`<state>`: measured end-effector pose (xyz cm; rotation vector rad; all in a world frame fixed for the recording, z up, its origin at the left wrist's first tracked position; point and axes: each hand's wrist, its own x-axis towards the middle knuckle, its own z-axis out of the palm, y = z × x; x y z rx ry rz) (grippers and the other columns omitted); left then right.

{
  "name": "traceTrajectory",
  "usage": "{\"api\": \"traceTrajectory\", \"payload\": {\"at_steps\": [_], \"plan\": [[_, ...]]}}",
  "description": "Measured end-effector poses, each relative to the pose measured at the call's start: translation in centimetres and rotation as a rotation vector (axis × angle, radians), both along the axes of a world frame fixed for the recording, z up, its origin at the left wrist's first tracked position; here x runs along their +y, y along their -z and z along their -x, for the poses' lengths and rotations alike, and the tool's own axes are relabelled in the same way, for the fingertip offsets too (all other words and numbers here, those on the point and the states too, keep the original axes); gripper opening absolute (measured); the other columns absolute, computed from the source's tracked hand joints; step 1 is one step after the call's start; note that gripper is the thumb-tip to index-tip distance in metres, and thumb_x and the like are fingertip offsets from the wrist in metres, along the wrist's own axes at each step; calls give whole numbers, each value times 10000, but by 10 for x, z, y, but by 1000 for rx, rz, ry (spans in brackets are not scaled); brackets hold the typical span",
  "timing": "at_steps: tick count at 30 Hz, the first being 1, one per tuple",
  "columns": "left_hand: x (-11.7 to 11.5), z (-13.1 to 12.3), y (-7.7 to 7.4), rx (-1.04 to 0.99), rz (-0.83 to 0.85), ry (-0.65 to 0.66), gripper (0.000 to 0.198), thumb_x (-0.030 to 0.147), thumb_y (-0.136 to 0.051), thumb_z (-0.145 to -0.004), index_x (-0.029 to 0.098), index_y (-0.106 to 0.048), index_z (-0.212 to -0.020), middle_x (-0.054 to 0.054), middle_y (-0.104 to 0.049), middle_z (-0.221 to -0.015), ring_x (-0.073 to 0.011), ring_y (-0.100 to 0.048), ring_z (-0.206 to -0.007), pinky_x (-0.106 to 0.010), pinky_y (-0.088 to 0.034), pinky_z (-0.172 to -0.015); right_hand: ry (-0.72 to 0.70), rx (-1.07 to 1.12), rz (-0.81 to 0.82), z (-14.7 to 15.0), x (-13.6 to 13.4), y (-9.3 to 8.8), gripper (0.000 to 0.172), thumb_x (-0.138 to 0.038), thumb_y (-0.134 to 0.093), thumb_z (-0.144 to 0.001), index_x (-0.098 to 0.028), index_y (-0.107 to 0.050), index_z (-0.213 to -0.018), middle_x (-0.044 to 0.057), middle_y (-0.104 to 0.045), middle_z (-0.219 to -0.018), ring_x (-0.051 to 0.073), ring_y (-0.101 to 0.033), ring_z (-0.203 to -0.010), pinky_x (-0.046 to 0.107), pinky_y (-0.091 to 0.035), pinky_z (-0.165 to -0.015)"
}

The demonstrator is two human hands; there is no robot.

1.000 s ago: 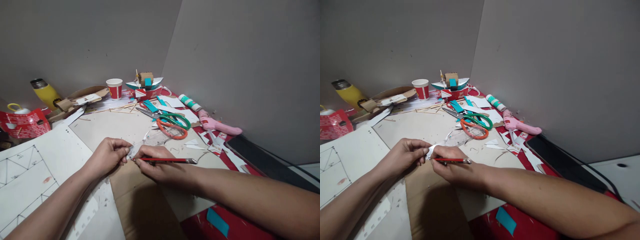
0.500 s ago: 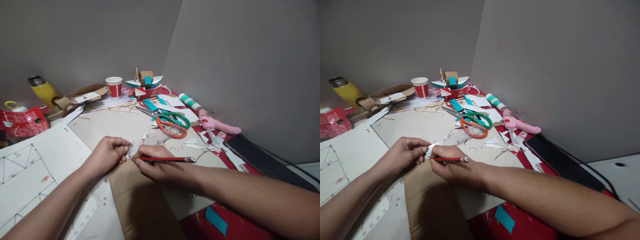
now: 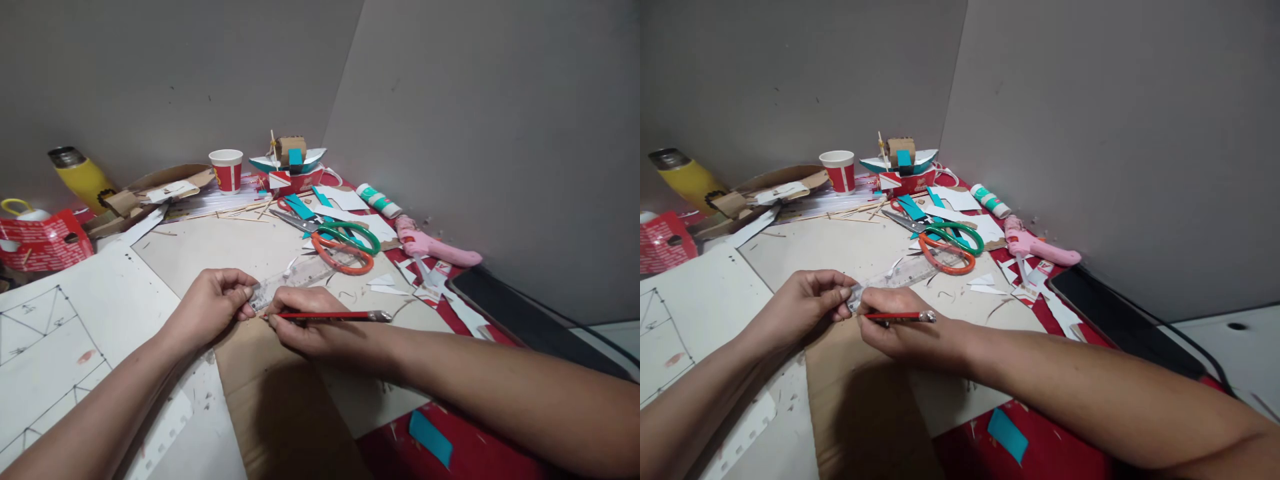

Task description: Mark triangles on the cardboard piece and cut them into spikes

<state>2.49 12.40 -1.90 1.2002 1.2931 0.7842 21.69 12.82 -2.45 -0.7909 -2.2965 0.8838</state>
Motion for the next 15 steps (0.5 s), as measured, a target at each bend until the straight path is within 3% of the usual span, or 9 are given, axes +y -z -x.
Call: {"api": "traceTrajectory", "payload": {"at_steps": [15], "plan": [[1,-1,0,27,-1,18,129,195,-591,-820,110,-665,-882,3,-625,-577,-106,-535,-501,-230,-385,-518,35,25,48,0,2,3,104,-153,-526,-824,-156,-590,-743,-24,-556,-635,90,-472,-561,187,-368,-531]]}}
